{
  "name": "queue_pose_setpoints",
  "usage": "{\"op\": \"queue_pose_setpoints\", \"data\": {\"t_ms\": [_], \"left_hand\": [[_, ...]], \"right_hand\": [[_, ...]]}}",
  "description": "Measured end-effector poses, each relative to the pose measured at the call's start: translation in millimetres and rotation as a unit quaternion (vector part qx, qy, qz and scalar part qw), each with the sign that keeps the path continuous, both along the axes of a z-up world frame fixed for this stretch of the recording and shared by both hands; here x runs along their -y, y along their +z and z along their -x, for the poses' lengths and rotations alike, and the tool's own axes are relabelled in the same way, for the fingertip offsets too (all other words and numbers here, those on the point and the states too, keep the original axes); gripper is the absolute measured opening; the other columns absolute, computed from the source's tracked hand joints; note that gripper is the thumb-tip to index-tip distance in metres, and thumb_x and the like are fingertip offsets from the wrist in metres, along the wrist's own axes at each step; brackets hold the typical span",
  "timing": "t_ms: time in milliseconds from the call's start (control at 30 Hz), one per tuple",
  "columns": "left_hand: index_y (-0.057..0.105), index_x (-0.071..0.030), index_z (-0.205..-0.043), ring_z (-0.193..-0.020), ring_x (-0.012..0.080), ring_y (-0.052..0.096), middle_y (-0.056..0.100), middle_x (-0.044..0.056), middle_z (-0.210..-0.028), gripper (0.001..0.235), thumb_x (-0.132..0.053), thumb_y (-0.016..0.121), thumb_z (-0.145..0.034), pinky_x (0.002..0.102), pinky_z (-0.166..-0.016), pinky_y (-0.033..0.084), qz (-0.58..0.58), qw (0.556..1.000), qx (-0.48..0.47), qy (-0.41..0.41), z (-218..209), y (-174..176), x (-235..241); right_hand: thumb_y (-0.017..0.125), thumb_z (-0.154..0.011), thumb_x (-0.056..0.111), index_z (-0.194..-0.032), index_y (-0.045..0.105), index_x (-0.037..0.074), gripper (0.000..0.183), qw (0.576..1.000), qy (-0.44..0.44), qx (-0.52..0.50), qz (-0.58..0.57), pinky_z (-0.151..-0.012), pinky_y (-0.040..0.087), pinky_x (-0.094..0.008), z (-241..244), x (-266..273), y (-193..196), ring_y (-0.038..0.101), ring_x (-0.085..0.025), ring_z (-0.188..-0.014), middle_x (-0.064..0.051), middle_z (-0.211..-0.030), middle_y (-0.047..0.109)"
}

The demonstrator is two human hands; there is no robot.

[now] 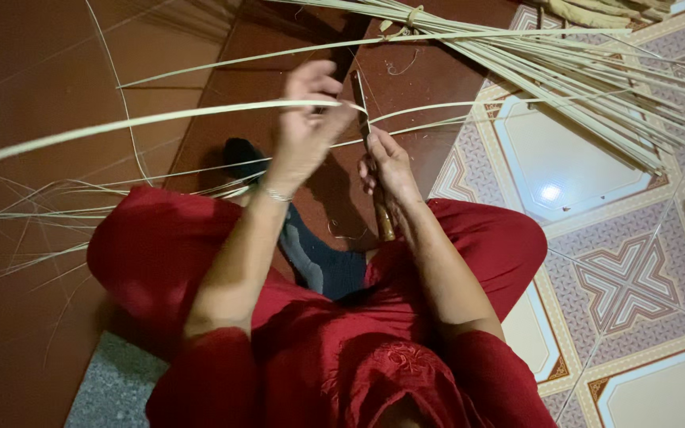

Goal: The person sits on the floor and uses a knife to split long bamboo strips into thinner strands. They repeatedly pull strips from a bundle, split them with the knife, and set the processed pieces aside.

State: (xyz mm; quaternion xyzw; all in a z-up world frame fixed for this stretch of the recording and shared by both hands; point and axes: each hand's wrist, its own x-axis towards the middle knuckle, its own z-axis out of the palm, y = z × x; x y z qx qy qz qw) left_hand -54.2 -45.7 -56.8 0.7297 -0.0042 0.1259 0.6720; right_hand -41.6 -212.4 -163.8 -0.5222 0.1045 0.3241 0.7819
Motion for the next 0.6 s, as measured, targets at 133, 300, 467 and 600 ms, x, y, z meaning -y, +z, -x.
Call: {"op": "queue_pose_setpoints", "data": {"t_ms": [133,300,467,600], "left_hand": [[0.068,-0.005,-0.121,-0.085,0.0170,0.070,0.071,0.010,-0.104,0.024,-0.024,0.068,-0.106,0.027,-0.070,0.057,-0.187,0.982,0.004,0.010,-15.6,-21.9,19.1],[0.069,0.002,-0.109,-0.087,0.0211,0.076,0.075,0.015,-0.099,0.032,-0.026,0.054,-0.109,0.032,-0.077,0.067,0.025,0.997,-0.067,0.022,-32.2,-42.9,2.1],[0.061,0.008,-0.117,-0.096,0.0252,0.075,0.071,0.019,-0.104,0.040,-0.030,0.050,-0.109,0.040,-0.090,0.065,0.190,0.976,-0.105,0.033,-13.4,-62.3,-19.8],[0.059,0.008,-0.117,-0.097,0.0284,0.074,0.071,0.020,-0.104,0.041,-0.031,0.049,-0.109,0.043,-0.092,0.064,0.269,0.953,-0.126,0.053,2.1,-79.5,-34.7]], "right_hand": [[0.052,-0.107,0.030,-0.144,0.055,0.014,0.040,1.000,0.002,-0.010,-0.015,-0.037,0.037,-0.026,-1.3,4.0,6.3,0.043,-0.010,-0.040,-0.003,-0.059,0.056],[0.048,-0.110,0.029,-0.143,0.058,0.014,0.038,0.997,-0.029,-0.029,-0.065,-0.036,0.036,-0.027,-17.8,32.3,9.3,0.044,-0.010,-0.040,-0.003,-0.060,0.056],[0.049,-0.108,0.029,-0.131,0.059,0.012,0.030,0.994,-0.062,-0.043,-0.084,-0.038,0.036,-0.027,-30.1,46.1,5.1,0.043,-0.011,-0.040,-0.004,-0.061,0.056],[0.051,-0.106,0.032,-0.124,0.059,0.015,0.025,0.992,-0.071,-0.056,-0.086,-0.039,0.035,-0.027,-37.4,60.0,-5.6,0.042,-0.010,-0.041,-0.003,-0.061,0.055]]}}
